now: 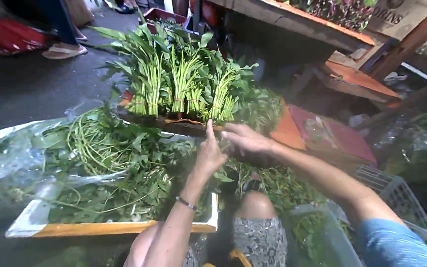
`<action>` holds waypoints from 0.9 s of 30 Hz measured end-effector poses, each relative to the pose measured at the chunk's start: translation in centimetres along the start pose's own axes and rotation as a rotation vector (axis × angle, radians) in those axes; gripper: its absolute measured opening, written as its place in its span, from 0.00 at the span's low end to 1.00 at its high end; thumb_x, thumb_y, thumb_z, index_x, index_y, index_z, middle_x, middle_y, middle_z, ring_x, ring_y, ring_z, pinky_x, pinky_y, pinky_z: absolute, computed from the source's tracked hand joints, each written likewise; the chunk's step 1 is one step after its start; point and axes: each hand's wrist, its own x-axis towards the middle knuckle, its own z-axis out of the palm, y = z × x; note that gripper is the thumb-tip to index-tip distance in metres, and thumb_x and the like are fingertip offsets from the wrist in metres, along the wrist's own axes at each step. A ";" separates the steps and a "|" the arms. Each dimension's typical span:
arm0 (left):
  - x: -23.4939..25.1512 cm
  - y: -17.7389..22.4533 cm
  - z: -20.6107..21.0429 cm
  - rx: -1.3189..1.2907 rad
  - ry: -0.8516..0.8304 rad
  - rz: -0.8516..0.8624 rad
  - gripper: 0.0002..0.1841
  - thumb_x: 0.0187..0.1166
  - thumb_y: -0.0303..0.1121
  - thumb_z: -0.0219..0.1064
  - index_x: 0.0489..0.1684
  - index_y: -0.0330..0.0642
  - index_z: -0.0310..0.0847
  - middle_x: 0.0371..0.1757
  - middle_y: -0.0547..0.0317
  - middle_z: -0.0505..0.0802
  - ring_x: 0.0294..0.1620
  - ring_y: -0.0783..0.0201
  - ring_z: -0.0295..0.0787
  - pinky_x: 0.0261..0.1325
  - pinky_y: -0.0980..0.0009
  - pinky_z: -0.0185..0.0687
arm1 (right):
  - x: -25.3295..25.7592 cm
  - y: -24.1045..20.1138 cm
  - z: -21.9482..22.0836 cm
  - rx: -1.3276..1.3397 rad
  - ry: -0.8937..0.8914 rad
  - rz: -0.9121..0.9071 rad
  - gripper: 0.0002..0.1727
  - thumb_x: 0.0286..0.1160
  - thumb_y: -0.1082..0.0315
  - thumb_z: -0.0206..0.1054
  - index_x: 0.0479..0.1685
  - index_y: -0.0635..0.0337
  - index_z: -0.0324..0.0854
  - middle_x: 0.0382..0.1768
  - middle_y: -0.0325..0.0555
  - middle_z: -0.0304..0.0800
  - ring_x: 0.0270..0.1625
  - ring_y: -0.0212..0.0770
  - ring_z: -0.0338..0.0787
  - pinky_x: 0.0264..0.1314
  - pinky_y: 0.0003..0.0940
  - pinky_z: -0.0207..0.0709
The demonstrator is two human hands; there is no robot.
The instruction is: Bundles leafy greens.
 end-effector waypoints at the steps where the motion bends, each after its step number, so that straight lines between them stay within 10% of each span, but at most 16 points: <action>1: -0.1 0.1 -0.2 0.023 -0.035 -0.007 0.62 0.69 0.32 0.79 0.96 0.43 0.23 0.51 0.34 0.92 0.55 0.41 0.92 0.65 0.44 0.82 | 0.2 -0.4 0.9 -0.093 0.000 -0.060 0.26 0.92 0.50 0.50 0.67 0.63 0.79 0.38 0.53 0.89 0.32 0.42 0.88 0.36 0.42 0.83; 3: -0.5 0.0 -0.6 0.068 -0.076 -0.012 0.58 0.72 0.34 0.77 0.97 0.43 0.29 0.58 0.32 0.90 0.61 0.39 0.89 0.69 0.43 0.78 | 0.7 -0.3 2.9 -0.226 0.101 -0.188 0.30 0.88 0.46 0.51 0.64 0.65 0.81 0.46 0.55 0.91 0.48 0.49 0.91 0.54 0.53 0.84; 5: -0.6 -0.2 -1.1 0.109 -0.098 -0.040 0.50 0.74 0.35 0.75 0.95 0.37 0.42 0.58 0.30 0.90 0.61 0.36 0.87 0.68 0.41 0.78 | 0.8 0.0 4.9 -0.340 0.292 -0.244 0.29 0.88 0.48 0.48 0.57 0.66 0.84 0.41 0.56 0.91 0.46 0.55 0.93 0.48 0.58 0.84; 7: -0.3 -0.1 -1.4 0.134 -0.151 -0.084 0.53 0.77 0.36 0.73 0.96 0.40 0.32 0.59 0.32 0.89 0.58 0.39 0.89 0.66 0.43 0.80 | 1.2 0.6 6.2 -0.361 0.441 -0.266 0.26 0.89 0.52 0.50 0.45 0.66 0.86 0.31 0.55 0.89 0.37 0.56 0.93 0.37 0.58 0.82; 10: -0.1 -0.4 -1.0 0.058 -0.116 -0.068 0.48 0.71 0.31 0.76 0.91 0.39 0.47 0.52 0.35 0.91 0.52 0.40 0.92 0.60 0.42 0.83 | 2.0 1.5 6.9 -0.148 0.590 -0.316 0.22 0.89 0.59 0.55 0.30 0.65 0.84 0.18 0.45 0.80 0.22 0.39 0.83 0.27 0.40 0.76; 15: 0.1 -1.5 -2.4 -0.120 -0.240 0.041 0.33 0.62 0.31 0.83 0.69 0.32 0.75 0.53 0.42 0.91 0.58 0.50 0.89 0.64 0.48 0.81 | 1.9 1.3 6.2 0.056 0.579 -0.390 0.17 0.83 0.66 0.62 0.23 0.62 0.83 0.16 0.35 0.78 0.19 0.23 0.74 0.24 0.23 0.70; 20: 0.6 -2.5 -2.5 -0.309 -0.323 0.122 0.42 0.57 0.29 0.83 0.79 0.41 0.70 0.69 0.48 0.86 0.72 0.59 0.82 0.75 0.56 0.76 | 1.3 1.4 5.1 0.035 0.607 -0.456 0.20 0.82 0.66 0.62 0.17 0.61 0.77 0.13 0.33 0.72 0.17 0.21 0.70 0.22 0.20 0.65; 27: 0.4 -2.0 -1.2 -0.203 -0.357 0.108 0.19 0.73 0.34 0.73 0.59 0.32 0.84 0.51 0.49 0.92 0.52 0.64 0.89 0.63 0.61 0.82 | 0.7 2.3 4.0 0.001 0.573 -0.426 0.19 0.82 0.66 0.64 0.18 0.63 0.79 0.13 0.32 0.71 0.17 0.21 0.68 0.23 0.19 0.63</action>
